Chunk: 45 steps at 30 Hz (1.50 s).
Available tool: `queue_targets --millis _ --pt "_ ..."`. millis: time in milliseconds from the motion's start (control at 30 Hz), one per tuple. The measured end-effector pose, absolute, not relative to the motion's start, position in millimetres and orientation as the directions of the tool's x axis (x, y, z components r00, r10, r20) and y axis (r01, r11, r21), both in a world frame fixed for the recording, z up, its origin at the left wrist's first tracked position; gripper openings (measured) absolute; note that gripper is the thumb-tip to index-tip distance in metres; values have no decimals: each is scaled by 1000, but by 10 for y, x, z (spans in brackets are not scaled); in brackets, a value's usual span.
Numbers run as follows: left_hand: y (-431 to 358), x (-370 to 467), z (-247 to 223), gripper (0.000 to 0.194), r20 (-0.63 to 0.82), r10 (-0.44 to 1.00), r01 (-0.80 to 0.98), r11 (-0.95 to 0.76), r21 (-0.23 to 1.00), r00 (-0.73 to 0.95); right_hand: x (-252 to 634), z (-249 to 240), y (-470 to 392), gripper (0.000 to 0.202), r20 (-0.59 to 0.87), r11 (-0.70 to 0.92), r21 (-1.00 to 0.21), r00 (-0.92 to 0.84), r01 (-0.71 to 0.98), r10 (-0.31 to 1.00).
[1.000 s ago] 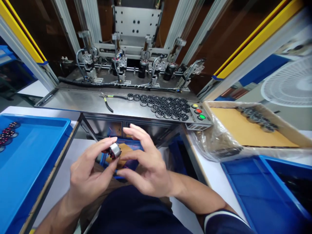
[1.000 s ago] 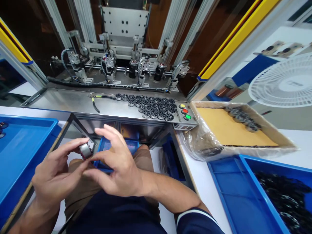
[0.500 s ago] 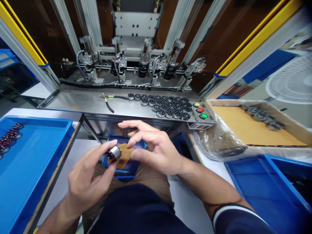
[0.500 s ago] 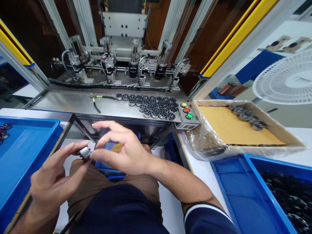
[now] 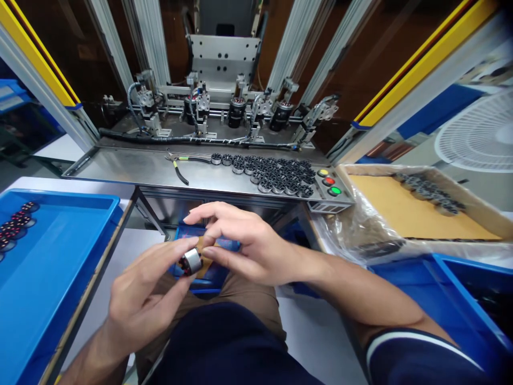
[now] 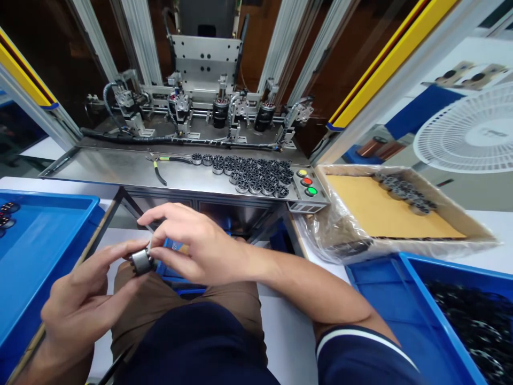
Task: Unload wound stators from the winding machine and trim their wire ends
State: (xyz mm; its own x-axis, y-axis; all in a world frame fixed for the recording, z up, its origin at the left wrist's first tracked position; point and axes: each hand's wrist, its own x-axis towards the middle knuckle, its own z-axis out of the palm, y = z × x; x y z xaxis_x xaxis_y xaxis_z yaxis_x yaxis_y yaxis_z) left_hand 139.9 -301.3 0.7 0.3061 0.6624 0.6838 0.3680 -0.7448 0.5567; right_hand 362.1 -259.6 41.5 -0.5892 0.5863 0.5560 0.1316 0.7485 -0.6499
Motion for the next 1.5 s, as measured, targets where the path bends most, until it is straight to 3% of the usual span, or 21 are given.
queue_targets --millis 133,233,333,433,533,667,733,800,900,967,1033,1133,1367,1500 --pt "-3022 1336 48 52 675 632 385 -772 505 382 3849 490 -2505 9 485 803 -527 -677 279 554" --pt "-3013 1328 38 53 692 626 442 -767 465 358 3875 555 -2565 11 571 828 -420 -602 371 558" --pt "-3003 1345 27 59 709 614 476 -767 431 347 3730 589 -2660 22 626 908 -241 -659 344 416" --pt "-3001 1350 33 60 713 612 490 -763 420 342 3541 555 -2704 33 574 946 -46 -766 322 289" --pt "-3016 1297 27 57 689 649 464 -743 482 323 3466 496 -2718 39 558 959 26 -800 283 221" --pt "-3037 1129 -40 55 595 764 358 -643 677 248 3529 431 -2559 35 557 969 1 -805 248 205" --pt "-3026 1050 -87 55 555 815 316 -577 753 165 3518 382 -2278 28 566 953 -82 -773 292 285" --pt "-3000 1005 -127 54 547 835 283 -539 793 59 3429 303 -1861 20 552 888 -195 -702 417 451" --pt "-2963 989 -167 53 557 828 234 -530 815 -64 3192 118 -1187 54 372 568 -221 -470 793 801" --pt "-2962 972 -185 53 550 828 208 -522 827 -105 3024 -27 -870 77 306 447 -206 -376 871 874" --pt "-2977 927 -204 52 541 830 202 -512 835 -133 2897 -161 -711 85 265 380 -203 -323 903 909" --pt "-2995 832 -233 50 541 827 198 -510 837 -152 2842 -303 -661 77 212 330 -194 -289 924 934" --pt "-2967 794 -312 47 459 870 60 -456 888 -180 2977 -385 -622 39 193 477 -167 -446 863 874" --pt "-3002 837 -311 46 402 901 -37 -412 910 -163 3005 -388 -579 28 225 508 -257 -460 822 859"
